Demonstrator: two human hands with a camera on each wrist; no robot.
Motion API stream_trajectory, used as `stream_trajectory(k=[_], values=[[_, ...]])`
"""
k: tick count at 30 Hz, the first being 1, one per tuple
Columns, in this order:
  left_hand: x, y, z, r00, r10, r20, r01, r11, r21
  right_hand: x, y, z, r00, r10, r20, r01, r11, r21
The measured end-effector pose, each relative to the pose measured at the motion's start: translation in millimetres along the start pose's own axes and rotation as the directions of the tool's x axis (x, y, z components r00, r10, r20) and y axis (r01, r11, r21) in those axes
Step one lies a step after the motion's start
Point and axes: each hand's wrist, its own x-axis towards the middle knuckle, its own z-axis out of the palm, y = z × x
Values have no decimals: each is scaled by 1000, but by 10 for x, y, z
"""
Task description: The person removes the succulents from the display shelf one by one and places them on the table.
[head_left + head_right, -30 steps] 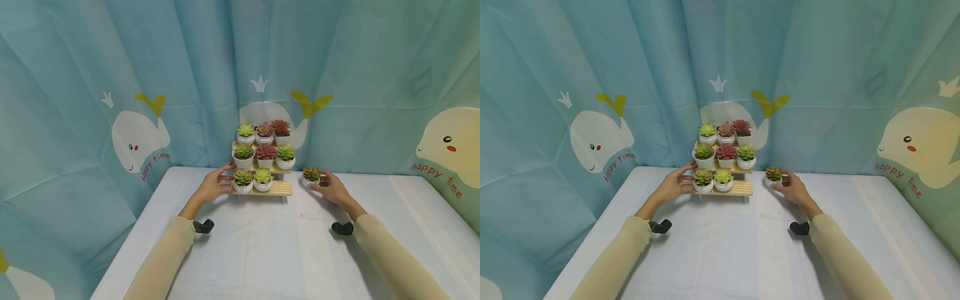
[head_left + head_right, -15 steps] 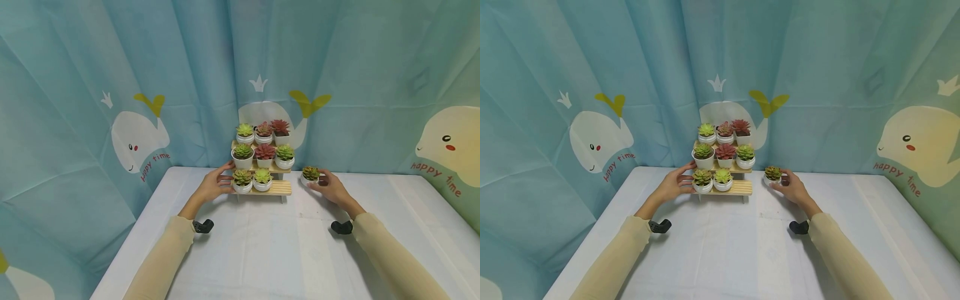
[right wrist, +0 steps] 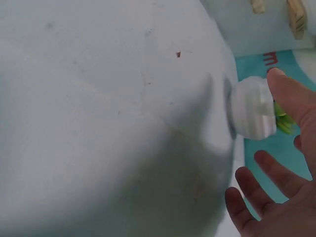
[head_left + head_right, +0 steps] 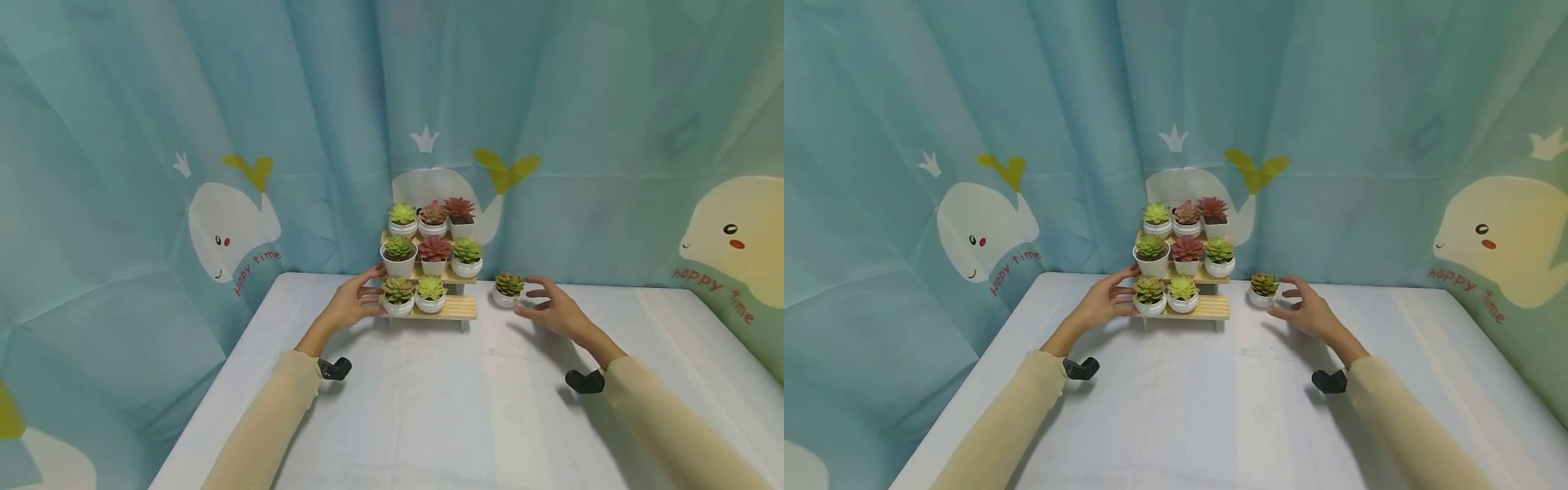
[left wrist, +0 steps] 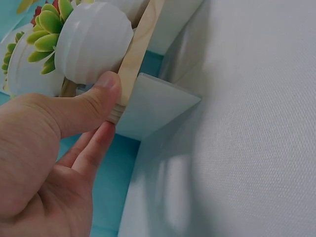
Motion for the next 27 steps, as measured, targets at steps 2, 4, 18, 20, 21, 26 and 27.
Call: stream_trajectory(k=[2,4,18,20,21,26,27], values=[[-2,-7,13,1000,-4,2,4,1000,-5,-59,-13,-34,1000,-25,0,25,999,-22],[-3,-15,24,1000,-6,1,6,1000,-13,-120,-41,-62,999,-52,1,52,998,-40],[8,-39,18,1000,-9,-10,9,1000,-24,-338,-254,-195,982,-188,-32,182,974,-136],[19,-42,20,1000,-13,-9,13,1000,-26,-363,-280,-208,978,-206,-40,198,969,-147],[24,-45,20,1000,-12,-8,11,1000,-27,-375,-291,-214,976,-213,-46,204,967,-152],[18,-39,15,1000,4,-6,-4,1000,-25,-422,-361,-234,966,-251,-56,240,958,-157],[14,-38,11,1000,5,-5,-5,1000,-25,-428,-376,-235,965,-256,-55,245,957,-158]])
